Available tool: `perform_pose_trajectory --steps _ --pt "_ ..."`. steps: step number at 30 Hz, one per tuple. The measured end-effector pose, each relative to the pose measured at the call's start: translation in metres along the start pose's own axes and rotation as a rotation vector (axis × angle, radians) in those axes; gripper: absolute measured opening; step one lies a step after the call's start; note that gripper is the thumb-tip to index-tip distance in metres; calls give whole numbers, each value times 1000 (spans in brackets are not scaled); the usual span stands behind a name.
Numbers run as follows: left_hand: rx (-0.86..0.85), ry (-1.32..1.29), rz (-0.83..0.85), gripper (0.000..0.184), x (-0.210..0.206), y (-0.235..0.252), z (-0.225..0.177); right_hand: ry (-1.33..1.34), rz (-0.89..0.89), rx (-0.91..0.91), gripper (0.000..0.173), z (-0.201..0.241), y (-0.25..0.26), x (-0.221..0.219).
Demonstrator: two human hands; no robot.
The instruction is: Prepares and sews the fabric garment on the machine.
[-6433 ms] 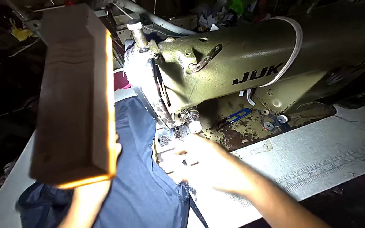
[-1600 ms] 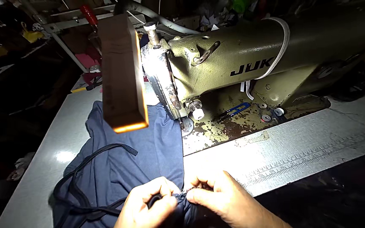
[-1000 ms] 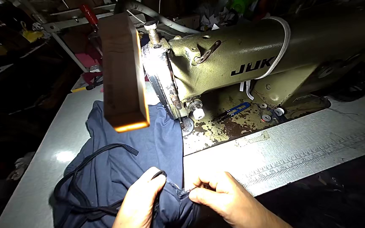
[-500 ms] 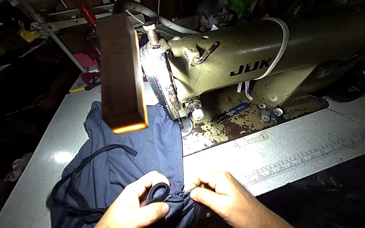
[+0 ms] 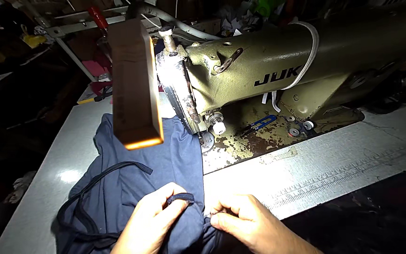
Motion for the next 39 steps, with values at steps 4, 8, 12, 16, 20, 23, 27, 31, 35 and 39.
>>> perform_pose_trajectory --steps 4,8,12,16,20,23,27,31,35,39 --pt "41 -341 -10 9 -8 -1 -7 4 -9 4 20 0 0 0" --pt "140 -372 159 30 -13 -5 -3 19 -14 7 19 -2 0 0" --pt "83 -295 187 8 -9 -5 3 30 -9 -8 19 -2 0 0" --pt "41 -396 159 14 -13 -5 8 48 7 -22 19 -1 3 2" --pt "109 -415 124 18 -19 -6 10 -119 128 -61 23 7 10 14" --pt "128 -428 121 16 -19 -4 13 -450 -86 -69 16 8 22 51" --pt "119 -488 147 16 -18 -2 17 -970 -341 -151 22 -8 47 113" --pt "96 -536 176 15 -18 1 21 -1092 -267 -259 28 -42 61 140" --pt "88 -563 205 13 -18 2 22 -1158 -391 -120 16 -49 62 140" --pt "36 -577 277 14 -17 4 21 -956 -458 7 20 -22 49 122"
Point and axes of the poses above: each hand's wrist, its own y-axis towards the middle knuckle, its own x-axis out of the back of the hand, z = x × y, the point moved 4 cm from there along y, towards the middle knuckle, and after that the axes turned 15 degrees about -y, right-handed, at the moved point
